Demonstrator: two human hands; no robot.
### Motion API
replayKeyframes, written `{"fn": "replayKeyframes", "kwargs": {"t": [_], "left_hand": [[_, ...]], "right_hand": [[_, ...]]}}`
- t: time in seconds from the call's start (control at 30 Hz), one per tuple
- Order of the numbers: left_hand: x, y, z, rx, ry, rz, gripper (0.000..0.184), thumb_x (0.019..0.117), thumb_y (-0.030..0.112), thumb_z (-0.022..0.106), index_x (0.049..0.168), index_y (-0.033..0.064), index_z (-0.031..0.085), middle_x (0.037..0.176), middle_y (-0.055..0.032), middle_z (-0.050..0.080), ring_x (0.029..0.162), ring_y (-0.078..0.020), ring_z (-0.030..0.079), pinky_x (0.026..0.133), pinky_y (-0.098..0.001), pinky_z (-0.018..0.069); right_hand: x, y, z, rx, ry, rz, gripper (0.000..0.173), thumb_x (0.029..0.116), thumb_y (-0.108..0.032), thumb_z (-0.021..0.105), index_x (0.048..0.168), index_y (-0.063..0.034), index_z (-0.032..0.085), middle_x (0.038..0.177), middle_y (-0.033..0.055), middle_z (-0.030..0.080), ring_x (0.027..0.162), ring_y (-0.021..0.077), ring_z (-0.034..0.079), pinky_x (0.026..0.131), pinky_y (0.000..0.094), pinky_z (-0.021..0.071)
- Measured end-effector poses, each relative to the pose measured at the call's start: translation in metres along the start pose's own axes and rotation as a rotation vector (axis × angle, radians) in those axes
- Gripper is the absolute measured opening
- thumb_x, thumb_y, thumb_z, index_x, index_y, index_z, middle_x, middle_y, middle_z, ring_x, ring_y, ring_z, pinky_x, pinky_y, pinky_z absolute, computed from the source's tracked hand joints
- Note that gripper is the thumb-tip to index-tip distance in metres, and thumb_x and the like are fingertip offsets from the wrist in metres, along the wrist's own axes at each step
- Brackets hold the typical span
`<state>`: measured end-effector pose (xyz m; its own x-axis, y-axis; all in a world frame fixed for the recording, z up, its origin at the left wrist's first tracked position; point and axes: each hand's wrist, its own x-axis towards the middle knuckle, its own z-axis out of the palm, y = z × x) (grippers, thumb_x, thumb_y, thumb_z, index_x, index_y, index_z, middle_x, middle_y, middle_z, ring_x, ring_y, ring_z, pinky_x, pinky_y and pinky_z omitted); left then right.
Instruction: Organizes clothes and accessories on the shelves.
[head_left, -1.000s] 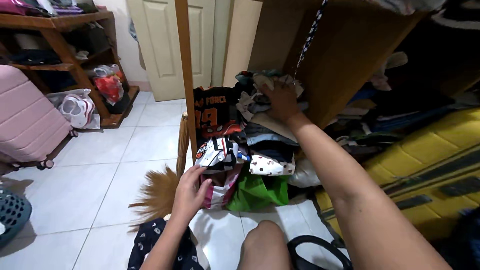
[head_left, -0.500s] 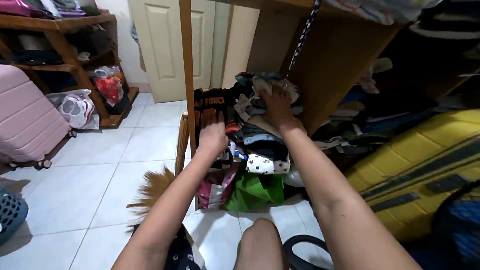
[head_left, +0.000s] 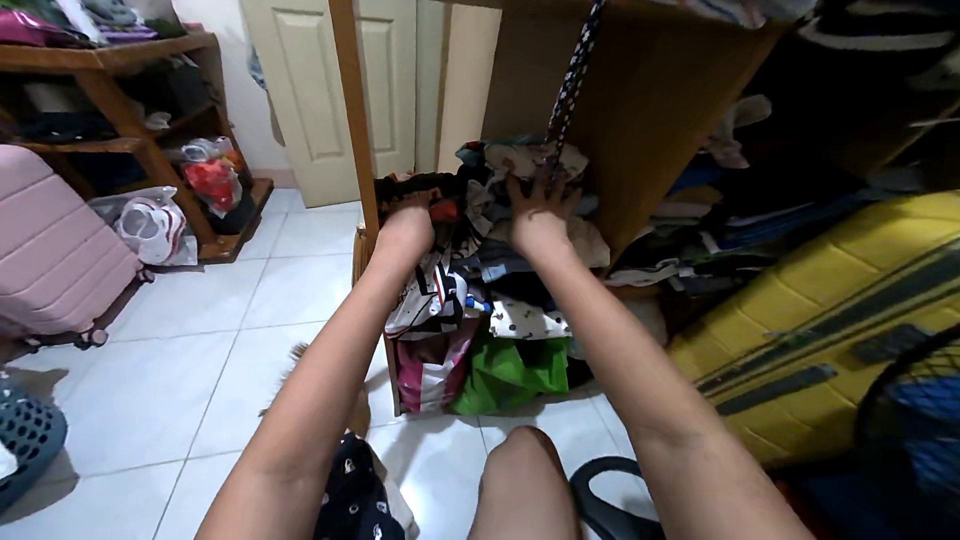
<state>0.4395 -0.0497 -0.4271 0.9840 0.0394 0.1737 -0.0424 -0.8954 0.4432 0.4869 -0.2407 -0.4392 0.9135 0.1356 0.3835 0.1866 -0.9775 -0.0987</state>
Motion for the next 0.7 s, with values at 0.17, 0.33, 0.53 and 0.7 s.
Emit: {"fn": "replayKeyframes", "kwargs": {"t": [0.17, 0.33, 0.53, 0.7], "left_hand": [[0.002, -0.003, -0.003, -0.034, -0.044, -0.007, 0.042, 0.1016, 0.011, 0.055, 0.141, -0.0009, 0.053, 0.137, -0.0277, 0.057, 0.132, -0.0439, 0.053, 0.105, -0.0643, 0.0434], [0.001, 0.0, -0.008, -0.032, -0.013, 0.034, 0.044, 0.1014, 0.006, 0.054, 0.144, -0.002, 0.05, 0.142, -0.027, 0.054, 0.137, -0.0417, 0.049, 0.112, -0.0586, 0.0391], [0.004, -0.001, -0.006, -0.095, 0.063, 0.046, 0.042, 0.0998, 0.004, 0.057, 0.142, -0.0017, 0.052, 0.139, -0.0276, 0.057, 0.134, -0.0432, 0.052, 0.111, -0.0592, 0.0405], [0.005, 0.002, -0.007, -0.088, 0.075, 0.031, 0.042, 0.0993, 0.001, 0.056, 0.141, -0.0022, 0.052, 0.138, -0.0283, 0.057, 0.133, -0.0437, 0.053, 0.11, -0.0596, 0.0411]], "right_hand": [[-0.078, -0.068, 0.018, 0.271, -0.267, -0.225, 0.061, 0.0927, -0.043, 0.075, 0.14, -0.0078, 0.059, 0.146, 0.0289, 0.048, 0.113, 0.0471, 0.063, 0.09, 0.0627, 0.0543], [-0.095, -0.083, 0.062, 0.191, -0.294, -0.423, 0.05, 0.0889, 0.008, 0.066, 0.134, -0.0139, 0.068, 0.145, 0.0251, 0.052, 0.119, 0.0511, 0.058, 0.086, 0.0621, 0.0544], [-0.125, 0.005, 0.025, 0.728, 0.084, -0.653, 0.034, 0.0713, 0.005, 0.069, 0.105, 0.0065, 0.072, 0.113, 0.0198, 0.07, 0.107, 0.0285, 0.068, 0.093, 0.0448, 0.0572], [-0.193, 0.091, -0.024, 1.025, 0.315, -0.511, 0.029, 0.0984, -0.051, 0.058, 0.111, -0.0287, 0.071, 0.108, -0.0164, 0.071, 0.105, -0.0028, 0.064, 0.091, 0.021, 0.055]]}}
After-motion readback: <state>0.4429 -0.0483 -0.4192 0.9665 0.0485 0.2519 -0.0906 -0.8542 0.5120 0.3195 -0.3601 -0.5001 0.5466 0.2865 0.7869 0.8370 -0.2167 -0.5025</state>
